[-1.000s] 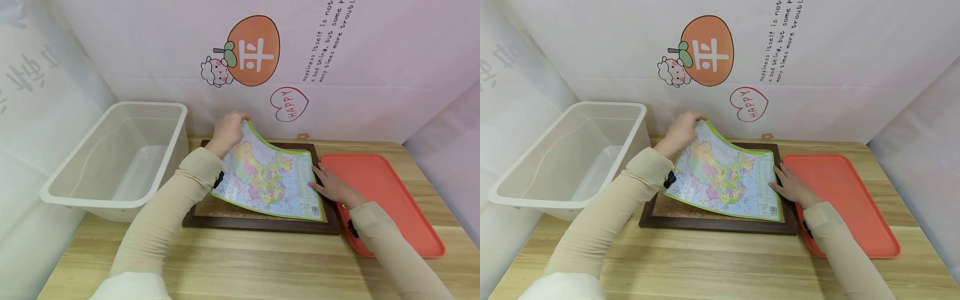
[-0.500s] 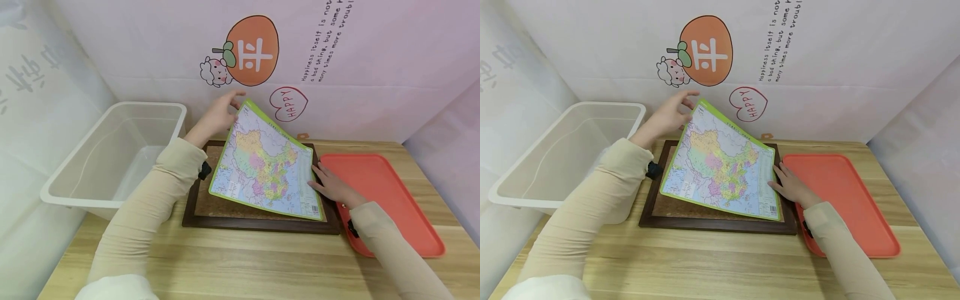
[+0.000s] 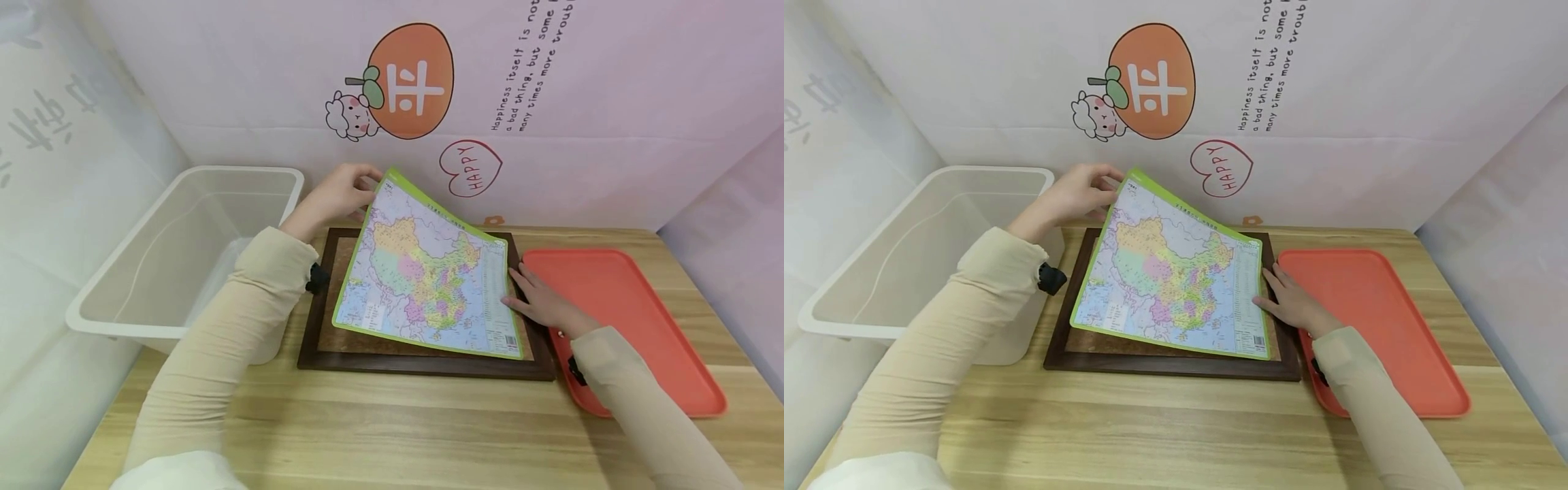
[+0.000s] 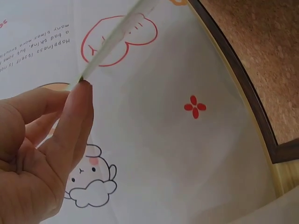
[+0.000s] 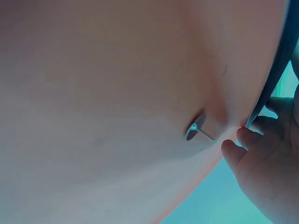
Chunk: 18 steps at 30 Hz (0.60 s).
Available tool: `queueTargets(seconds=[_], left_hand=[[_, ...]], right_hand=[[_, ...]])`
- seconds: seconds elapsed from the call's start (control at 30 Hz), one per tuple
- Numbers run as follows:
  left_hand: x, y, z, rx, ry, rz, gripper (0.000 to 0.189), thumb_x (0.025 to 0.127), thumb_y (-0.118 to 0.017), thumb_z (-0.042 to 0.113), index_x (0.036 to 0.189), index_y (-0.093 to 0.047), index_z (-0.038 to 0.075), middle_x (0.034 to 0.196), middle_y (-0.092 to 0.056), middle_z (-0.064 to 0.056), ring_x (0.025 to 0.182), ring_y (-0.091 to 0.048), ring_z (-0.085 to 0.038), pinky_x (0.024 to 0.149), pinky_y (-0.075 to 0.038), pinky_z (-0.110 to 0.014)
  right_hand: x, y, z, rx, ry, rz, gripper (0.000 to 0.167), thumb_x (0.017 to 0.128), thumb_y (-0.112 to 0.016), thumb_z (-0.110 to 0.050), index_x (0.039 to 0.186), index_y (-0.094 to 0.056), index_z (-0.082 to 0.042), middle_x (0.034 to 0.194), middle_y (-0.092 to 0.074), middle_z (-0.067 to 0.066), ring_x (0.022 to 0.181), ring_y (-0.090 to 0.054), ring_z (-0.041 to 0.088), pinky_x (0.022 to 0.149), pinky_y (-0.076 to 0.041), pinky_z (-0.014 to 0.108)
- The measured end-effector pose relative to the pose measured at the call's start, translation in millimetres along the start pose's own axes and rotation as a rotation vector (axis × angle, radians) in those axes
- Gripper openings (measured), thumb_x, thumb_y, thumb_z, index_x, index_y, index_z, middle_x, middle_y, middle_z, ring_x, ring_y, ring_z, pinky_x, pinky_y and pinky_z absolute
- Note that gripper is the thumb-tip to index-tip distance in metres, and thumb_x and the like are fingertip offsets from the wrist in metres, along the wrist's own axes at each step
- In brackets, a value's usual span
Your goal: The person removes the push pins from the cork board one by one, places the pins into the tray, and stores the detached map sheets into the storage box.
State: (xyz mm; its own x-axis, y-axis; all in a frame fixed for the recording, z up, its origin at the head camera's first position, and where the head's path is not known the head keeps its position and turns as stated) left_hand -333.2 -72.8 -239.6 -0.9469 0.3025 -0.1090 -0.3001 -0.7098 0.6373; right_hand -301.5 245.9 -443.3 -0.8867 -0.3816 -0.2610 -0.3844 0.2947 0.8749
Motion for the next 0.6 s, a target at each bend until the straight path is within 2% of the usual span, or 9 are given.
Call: queueTargets(seconds=[0.23,0.37,0.47,0.6], left_hand=[[-3.1,6.9,-10.2,-0.02,0.018,0.03,0.041,0.098,-0.047,0.009,0.139,-0.047,0.008,0.123,-0.058,-0.016,0.103,-0.061,-0.027,0.078,-0.059,-0.032],[-4.5,12.1,-13.2,-0.037,0.024,0.055,0.04,0.097,-0.047,0.007,0.137,-0.048,0.005,0.122,-0.057,-0.017,0.102,-0.061,-0.026,0.08,-0.059,-0.035],[-6.4,19.9,-14.2,-0.06,0.019,0.071,0.04,0.097,-0.047,0.006,0.136,-0.049,0.002,0.121,-0.057,-0.018,0.101,-0.061,-0.026,0.08,-0.059,-0.034],[-12.7,35.0,-16.6,-0.13,0.02,0.084,0.041,0.097,-0.047,0.007,0.138,-0.046,0.001,0.127,-0.055,-0.019,0.1,-0.061,-0.023,0.076,-0.059,-0.027]], right_hand=[[-1.3,1,-2,-0.016,-0.002,-0.006,0.083,0.098,-0.044,-0.049,0.151,-0.011,0.005,0.156,0.001,0.033,0.141,-0.006,0.054,0.111,-0.016,0.068],[-1.3,1,-1,-0.035,-0.005,-0.004,0.083,0.098,-0.044,-0.05,0.151,-0.011,0.003,0.156,0.0,0.033,0.141,-0.006,0.054,0.111,-0.017,0.067],[-1.9,1,-1,-0.04,0.0,-0.002,0.082,0.098,-0.044,-0.05,0.151,-0.011,0.004,0.156,0.0,0.033,0.141,-0.007,0.054,0.111,-0.017,0.067],[-3.3,1,-2,-0.04,0.013,-0.008,0.081,0.099,-0.043,-0.048,0.151,-0.01,0.006,0.156,0.001,0.033,0.141,-0.006,0.053,0.111,-0.017,0.066]])
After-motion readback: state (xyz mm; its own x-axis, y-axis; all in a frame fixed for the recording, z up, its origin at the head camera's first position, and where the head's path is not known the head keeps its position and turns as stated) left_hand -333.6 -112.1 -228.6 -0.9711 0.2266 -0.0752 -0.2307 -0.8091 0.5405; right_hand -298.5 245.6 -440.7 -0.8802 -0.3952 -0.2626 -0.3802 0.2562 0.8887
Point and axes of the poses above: each hand's wrist, its own x-axis towards the middle knuckle, its own y-axis out of the back of the hand, z = x × y, the point moved 9 cm from there along x, towards the middle knuckle
